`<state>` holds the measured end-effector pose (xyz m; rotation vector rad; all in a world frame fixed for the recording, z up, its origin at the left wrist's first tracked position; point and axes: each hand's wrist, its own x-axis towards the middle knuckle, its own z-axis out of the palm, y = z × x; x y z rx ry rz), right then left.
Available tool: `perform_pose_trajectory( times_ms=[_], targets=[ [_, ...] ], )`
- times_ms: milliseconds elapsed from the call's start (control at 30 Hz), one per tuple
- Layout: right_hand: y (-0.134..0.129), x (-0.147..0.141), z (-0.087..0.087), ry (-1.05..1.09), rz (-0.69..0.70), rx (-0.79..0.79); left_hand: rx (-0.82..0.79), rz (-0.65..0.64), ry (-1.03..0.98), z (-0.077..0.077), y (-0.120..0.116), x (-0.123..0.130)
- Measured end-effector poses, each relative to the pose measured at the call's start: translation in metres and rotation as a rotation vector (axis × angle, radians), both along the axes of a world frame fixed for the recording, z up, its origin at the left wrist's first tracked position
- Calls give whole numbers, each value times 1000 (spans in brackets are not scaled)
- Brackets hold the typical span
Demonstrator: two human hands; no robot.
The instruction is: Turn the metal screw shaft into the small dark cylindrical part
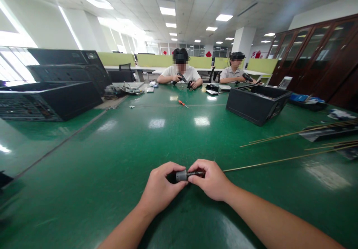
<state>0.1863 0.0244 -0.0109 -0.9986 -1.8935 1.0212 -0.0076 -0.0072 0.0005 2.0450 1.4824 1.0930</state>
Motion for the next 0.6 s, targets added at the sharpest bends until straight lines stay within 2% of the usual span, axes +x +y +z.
perform_pose_trajectory(
  times_ms=[600],
  targets=[
    [3,3,0,17,26,0,-8,25,-2,3,-2,1]
  ],
)
